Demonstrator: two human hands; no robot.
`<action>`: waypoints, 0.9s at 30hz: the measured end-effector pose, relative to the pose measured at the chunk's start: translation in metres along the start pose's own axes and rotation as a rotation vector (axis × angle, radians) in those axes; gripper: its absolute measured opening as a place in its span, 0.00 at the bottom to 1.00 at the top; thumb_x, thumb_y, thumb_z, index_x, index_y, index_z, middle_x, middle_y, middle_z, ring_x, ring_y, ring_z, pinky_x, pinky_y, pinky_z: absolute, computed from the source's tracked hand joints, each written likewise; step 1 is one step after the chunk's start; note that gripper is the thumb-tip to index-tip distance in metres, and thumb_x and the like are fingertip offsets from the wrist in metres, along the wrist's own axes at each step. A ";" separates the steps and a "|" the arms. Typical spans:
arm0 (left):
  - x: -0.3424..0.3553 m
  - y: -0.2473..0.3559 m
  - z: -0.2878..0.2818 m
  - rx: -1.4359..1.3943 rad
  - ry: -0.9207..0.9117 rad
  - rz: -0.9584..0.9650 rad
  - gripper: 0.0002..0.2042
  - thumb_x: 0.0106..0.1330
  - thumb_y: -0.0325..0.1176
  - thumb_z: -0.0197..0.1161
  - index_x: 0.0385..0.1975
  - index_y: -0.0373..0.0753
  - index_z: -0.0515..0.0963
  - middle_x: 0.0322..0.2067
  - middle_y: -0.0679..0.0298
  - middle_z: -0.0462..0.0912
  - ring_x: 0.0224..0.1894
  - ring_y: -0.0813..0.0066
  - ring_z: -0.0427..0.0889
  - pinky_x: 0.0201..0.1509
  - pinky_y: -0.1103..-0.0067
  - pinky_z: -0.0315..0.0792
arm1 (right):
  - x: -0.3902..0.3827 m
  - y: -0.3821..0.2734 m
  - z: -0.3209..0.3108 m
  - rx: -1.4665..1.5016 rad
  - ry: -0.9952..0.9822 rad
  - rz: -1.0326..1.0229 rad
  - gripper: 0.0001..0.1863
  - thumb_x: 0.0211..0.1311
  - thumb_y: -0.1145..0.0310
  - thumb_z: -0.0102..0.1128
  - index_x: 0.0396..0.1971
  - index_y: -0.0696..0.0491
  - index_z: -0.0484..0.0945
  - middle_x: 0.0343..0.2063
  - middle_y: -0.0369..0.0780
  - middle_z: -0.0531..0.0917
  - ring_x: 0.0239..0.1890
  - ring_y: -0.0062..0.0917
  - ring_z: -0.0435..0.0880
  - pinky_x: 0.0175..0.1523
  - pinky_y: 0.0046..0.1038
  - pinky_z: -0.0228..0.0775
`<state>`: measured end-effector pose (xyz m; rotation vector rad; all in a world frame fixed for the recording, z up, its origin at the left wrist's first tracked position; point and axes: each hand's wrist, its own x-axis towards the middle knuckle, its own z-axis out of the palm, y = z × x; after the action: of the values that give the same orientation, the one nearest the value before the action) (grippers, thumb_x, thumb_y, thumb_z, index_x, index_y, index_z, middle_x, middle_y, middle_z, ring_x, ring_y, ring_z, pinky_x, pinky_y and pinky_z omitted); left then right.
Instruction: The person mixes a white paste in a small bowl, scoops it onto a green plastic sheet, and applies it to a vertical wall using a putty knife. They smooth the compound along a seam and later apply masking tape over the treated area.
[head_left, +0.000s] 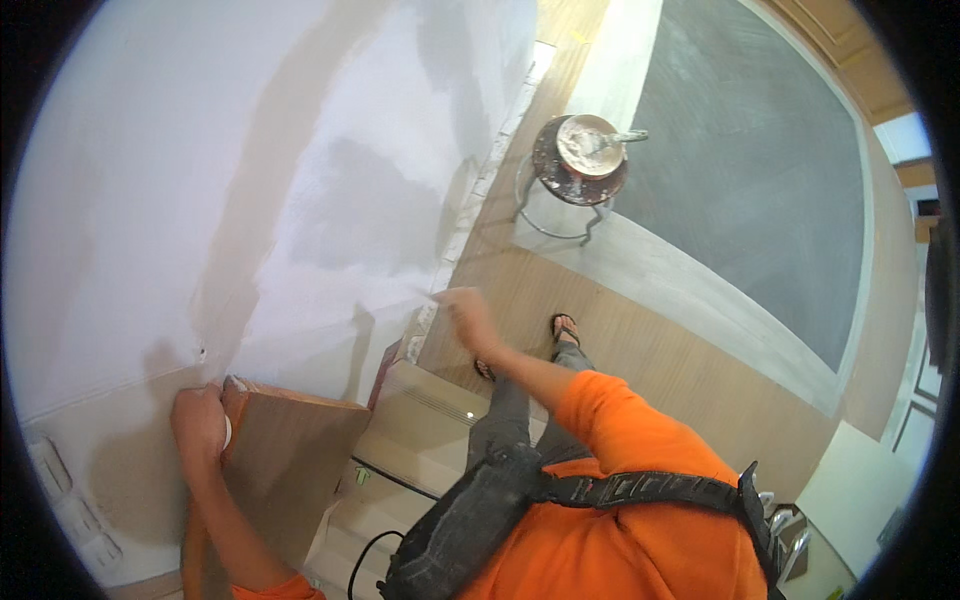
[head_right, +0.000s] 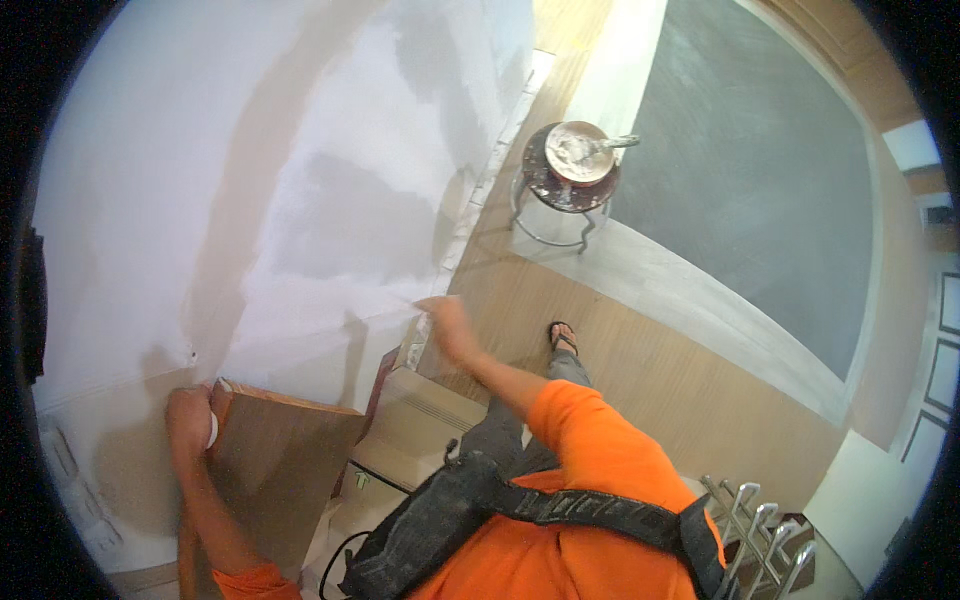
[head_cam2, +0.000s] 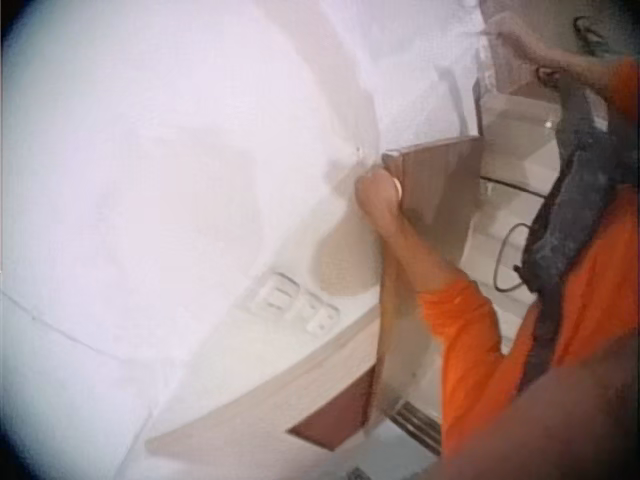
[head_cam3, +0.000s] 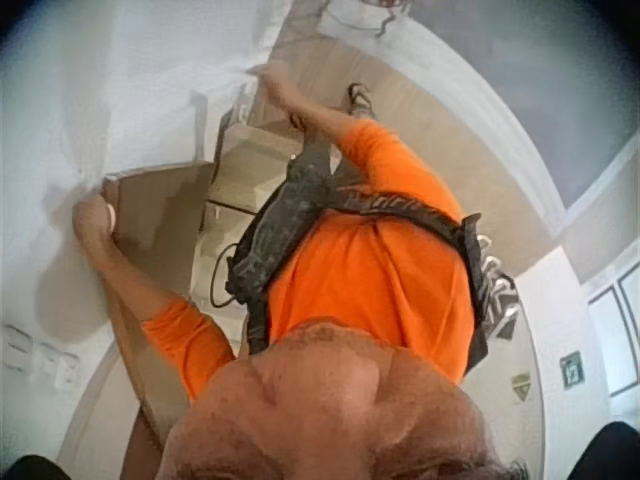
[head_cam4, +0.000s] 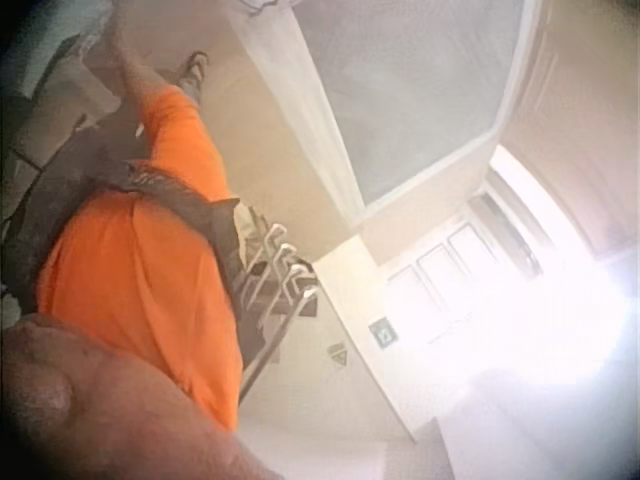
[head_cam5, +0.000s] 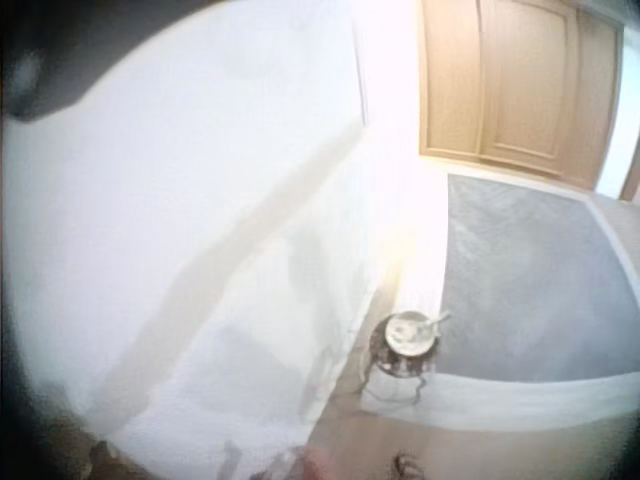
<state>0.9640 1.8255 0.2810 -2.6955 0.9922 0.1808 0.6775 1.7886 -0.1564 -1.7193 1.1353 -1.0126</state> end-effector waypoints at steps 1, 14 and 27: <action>-0.001 -0.009 0.004 -0.003 0.047 0.009 0.21 0.67 0.42 0.60 0.33 0.23 0.83 0.35 0.34 0.84 0.44 0.34 0.83 0.52 0.55 0.71 | -0.004 0.013 -0.033 -0.018 0.061 0.307 0.18 0.65 0.75 0.53 0.54 0.54 0.79 0.48 0.49 0.83 0.53 0.45 0.80 0.58 0.44 0.71; 0.003 -0.041 0.015 -0.101 0.051 -0.161 0.23 0.70 0.47 0.63 0.41 0.27 0.87 0.41 0.39 0.87 0.46 0.45 0.85 0.54 0.61 0.74 | 0.100 0.201 -0.251 0.737 0.541 0.943 0.12 0.70 0.75 0.58 0.51 0.56 0.75 0.39 0.35 0.80 0.37 0.22 0.81 0.42 0.28 0.83; 0.004 -0.066 0.018 -0.425 0.103 -0.202 0.22 0.70 0.43 0.67 0.45 0.24 0.86 0.44 0.51 0.89 0.47 0.61 0.84 0.58 0.69 0.73 | 0.089 0.249 -0.280 -0.165 0.462 0.839 0.16 0.73 0.66 0.57 0.52 0.61 0.80 0.38 0.41 0.85 0.33 0.23 0.82 0.36 0.28 0.77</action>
<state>1.0098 1.8761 0.2757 -3.1994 0.7703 0.2377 0.3732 1.5851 -0.2755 -0.9375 2.0442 -0.7849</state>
